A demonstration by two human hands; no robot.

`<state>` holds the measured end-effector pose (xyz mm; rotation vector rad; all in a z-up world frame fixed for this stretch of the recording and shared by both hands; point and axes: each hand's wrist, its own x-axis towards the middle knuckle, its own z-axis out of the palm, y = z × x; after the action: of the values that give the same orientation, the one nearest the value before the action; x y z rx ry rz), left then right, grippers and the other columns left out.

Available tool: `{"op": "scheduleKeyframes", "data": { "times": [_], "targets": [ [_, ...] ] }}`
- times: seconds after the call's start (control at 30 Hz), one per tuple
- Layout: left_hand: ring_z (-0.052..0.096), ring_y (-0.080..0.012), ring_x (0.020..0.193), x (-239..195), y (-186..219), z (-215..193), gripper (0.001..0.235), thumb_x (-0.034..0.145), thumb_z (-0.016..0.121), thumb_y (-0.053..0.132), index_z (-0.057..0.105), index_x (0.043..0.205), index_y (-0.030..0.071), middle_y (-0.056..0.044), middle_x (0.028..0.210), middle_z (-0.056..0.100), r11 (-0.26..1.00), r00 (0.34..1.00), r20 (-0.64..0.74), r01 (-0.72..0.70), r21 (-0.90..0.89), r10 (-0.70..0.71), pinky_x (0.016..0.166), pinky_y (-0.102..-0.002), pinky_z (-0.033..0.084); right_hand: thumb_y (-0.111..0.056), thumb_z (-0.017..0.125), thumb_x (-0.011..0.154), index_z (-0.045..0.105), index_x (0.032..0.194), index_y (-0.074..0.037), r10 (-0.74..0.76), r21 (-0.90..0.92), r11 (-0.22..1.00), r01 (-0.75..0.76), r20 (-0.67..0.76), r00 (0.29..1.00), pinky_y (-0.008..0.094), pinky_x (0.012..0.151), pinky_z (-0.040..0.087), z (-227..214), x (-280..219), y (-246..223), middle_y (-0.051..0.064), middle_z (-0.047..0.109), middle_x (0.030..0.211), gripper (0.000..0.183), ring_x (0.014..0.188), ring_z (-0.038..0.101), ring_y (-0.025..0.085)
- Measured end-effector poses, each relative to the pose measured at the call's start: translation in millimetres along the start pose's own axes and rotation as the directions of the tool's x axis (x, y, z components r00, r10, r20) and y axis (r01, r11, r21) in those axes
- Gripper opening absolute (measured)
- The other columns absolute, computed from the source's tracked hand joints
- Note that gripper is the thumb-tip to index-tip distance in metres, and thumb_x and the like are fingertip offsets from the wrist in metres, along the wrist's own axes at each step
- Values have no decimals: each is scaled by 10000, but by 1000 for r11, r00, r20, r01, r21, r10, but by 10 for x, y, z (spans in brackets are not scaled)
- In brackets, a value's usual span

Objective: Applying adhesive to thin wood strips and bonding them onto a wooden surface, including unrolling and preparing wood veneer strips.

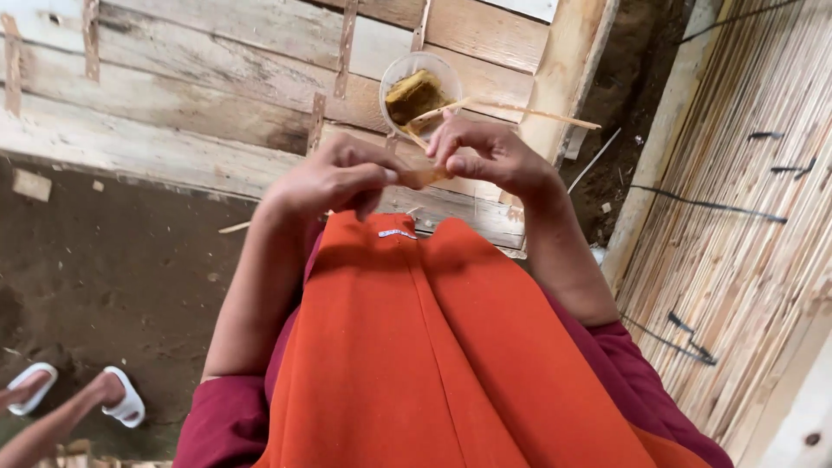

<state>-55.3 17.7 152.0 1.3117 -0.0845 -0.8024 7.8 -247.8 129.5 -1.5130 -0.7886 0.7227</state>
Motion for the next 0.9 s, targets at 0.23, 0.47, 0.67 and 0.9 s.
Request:
{"op": "scheduleKeyframes", "data": {
  "times": [0.23,0.47,0.67,0.9],
  "targets": [
    [498,-245,928,-75,-390,223,390,1018,690,408,631,1282,127,-58,1108,625,570,686,-475,105,815,552,811,-416,447,-132,638,1043,623,981,-71,61,-12,998,-63,-130,990,261,787,536,114,-55,39,55,622,964,89,881,592,151],
    [596,-285,701,-170,-470,884,85,982,629,-35,609,953,42,-93,905,708,291,340,-200,-241,926,919,712,-390,458,-195,595,1073,568,965,-98,-38,-59,998,12,-472,881,228,766,522,471,5,-192,9,548,898,147,824,527,126],
    [660,-149,1142,-4,-1054,1204,293,1014,697,154,661,1295,80,-71,1307,686,800,525,-714,-594,82,463,1034,-311,578,-192,703,980,664,916,-99,-221,-426,904,35,-397,891,392,1007,469,1076,-73,-274,55,576,1079,119,1095,529,224],
    [699,-113,997,-308,-1230,1576,194,1027,656,130,723,1157,4,-77,1102,753,737,522,-753,-671,-73,400,948,-248,598,-342,639,1010,526,1229,-118,-6,-300,951,-72,-249,968,375,1092,478,1187,-578,-292,75,588,1234,333,1217,583,223]
  ]
}}
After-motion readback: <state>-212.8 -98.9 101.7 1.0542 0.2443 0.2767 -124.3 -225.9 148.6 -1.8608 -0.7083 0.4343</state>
